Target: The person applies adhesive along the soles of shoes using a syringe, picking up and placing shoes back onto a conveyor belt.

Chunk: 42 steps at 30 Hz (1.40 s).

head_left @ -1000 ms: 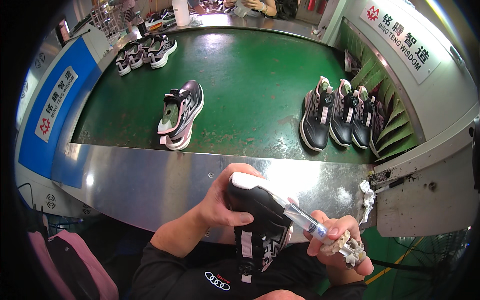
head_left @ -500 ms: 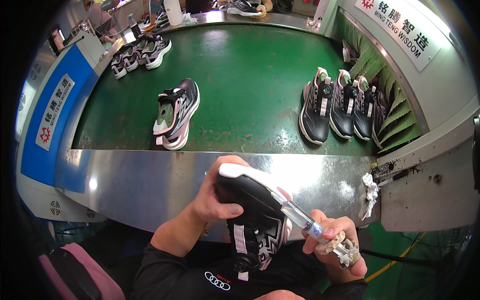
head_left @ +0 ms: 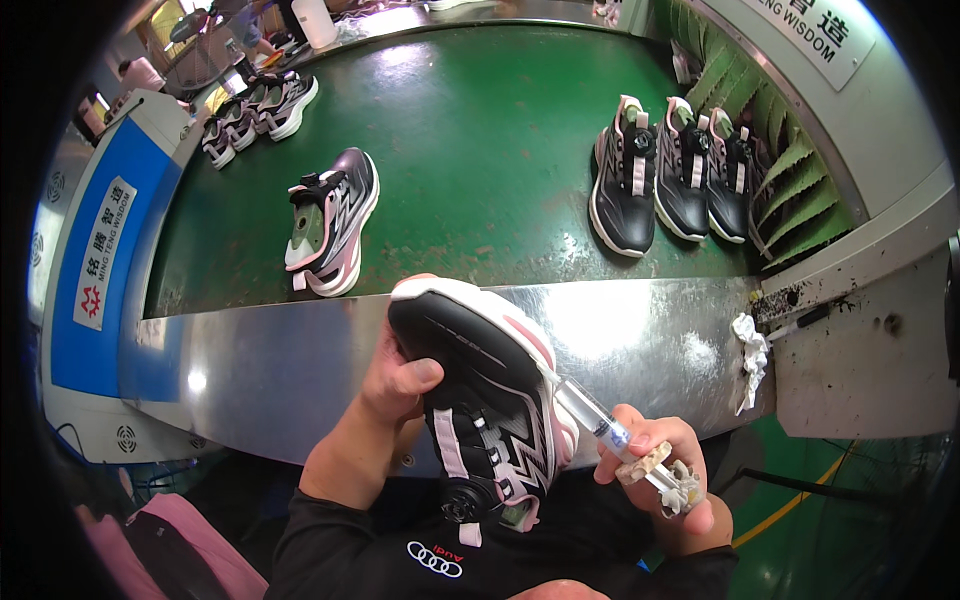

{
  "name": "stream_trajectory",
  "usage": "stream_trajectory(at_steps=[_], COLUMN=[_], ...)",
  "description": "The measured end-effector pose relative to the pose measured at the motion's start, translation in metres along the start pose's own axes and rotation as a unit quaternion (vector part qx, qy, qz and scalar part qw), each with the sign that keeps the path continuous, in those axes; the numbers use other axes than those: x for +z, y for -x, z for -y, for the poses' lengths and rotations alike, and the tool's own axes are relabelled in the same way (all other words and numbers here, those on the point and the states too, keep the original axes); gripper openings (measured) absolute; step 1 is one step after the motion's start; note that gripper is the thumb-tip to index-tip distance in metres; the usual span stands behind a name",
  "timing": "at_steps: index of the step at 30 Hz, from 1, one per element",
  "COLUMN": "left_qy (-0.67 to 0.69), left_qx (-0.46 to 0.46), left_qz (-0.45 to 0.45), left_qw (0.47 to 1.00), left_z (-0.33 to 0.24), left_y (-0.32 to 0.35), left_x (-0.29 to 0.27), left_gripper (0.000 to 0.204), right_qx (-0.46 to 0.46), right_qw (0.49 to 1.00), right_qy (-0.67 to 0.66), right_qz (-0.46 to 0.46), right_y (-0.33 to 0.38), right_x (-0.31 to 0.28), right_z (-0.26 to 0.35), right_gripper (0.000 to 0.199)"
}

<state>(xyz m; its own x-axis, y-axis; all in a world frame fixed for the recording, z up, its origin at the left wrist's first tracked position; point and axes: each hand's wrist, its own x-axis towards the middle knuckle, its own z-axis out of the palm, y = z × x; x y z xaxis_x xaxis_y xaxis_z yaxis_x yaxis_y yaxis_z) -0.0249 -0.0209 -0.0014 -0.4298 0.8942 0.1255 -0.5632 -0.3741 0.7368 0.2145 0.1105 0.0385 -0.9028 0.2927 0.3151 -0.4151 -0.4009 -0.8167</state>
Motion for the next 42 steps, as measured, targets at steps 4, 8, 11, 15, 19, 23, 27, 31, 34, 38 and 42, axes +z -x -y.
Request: stream_trajectory(at_steps=[4, 8, 11, 15, 19, 23, 27, 31, 34, 38, 42], left_qy=[-0.041, -0.095, -0.048, -0.017, 0.022, 0.068, 0.066, 0.086, 0.103, 0.135, 0.135], left_qx=[0.001, 0.009, -0.016, -0.031, -0.034, -0.028, -0.047, -0.05, -0.057, -0.05, -0.065], left_qz=[0.007, 0.012, 0.004, -0.015, -0.047, -0.106, -0.06, -0.036, -0.067, -0.105, -0.113], left_qw=[0.999, 0.995, 0.999, 0.999, 0.998, 0.992, 0.995, 0.994, 0.991, 0.984, 0.982], left_z=[-0.004, -0.003, -0.004, -0.001, 0.001, 0.006, 0.006, 0.007, 0.006, 0.009, 0.009], left_y=[-0.005, -0.015, -0.017, -0.018, -0.017, -0.014, -0.016, -0.017, -0.012, -0.012, -0.014], left_x=[0.005, 0.01, 0.009, 0.002, 0.005, 0.008, 0.002, -0.002, -0.012, -0.008, -0.012], left_gripper=[0.065, 0.067, 0.065, 0.069, 0.07, 0.067, 0.07, 0.063, 0.058, 0.054, 0.052], right_qx=[0.007, 0.017, 0.017, 0.028, 0.046, 0.065, 0.073, 0.071, 0.068, 0.077, 0.064], right_qw=[1.0, 0.999, 0.999, 0.998, 0.998, 0.996, 0.996, 0.997, 0.998, 0.997, 0.998], right_qy=[-0.017, -0.013, -0.035, -0.055, -0.052, -0.062, -0.039, -0.022, -0.008, 0.014, 0.024], right_qz=[-0.024, -0.026, -0.011, 0.004, -0.003, -0.013, -0.014, -0.013, -0.013, -0.013, -0.012], right_y=[0.007, 0.011, 0.014, 0.021, 0.03, 0.037, 0.043, 0.05, 0.054, 0.061, 0.069], right_x=[-0.001, -0.007, -0.01, -0.015, -0.017, -0.016, -0.019, -0.019, -0.017, -0.013, -0.014], right_z=[-0.005, -0.01, -0.011, -0.015, -0.017, -0.018, -0.018, -0.017, -0.016, -0.014, -0.015], right_gripper=[0.08, 0.081, 0.084, 0.087, 0.087, 0.087, 0.085, 0.084, 0.083, 0.083, 0.082])
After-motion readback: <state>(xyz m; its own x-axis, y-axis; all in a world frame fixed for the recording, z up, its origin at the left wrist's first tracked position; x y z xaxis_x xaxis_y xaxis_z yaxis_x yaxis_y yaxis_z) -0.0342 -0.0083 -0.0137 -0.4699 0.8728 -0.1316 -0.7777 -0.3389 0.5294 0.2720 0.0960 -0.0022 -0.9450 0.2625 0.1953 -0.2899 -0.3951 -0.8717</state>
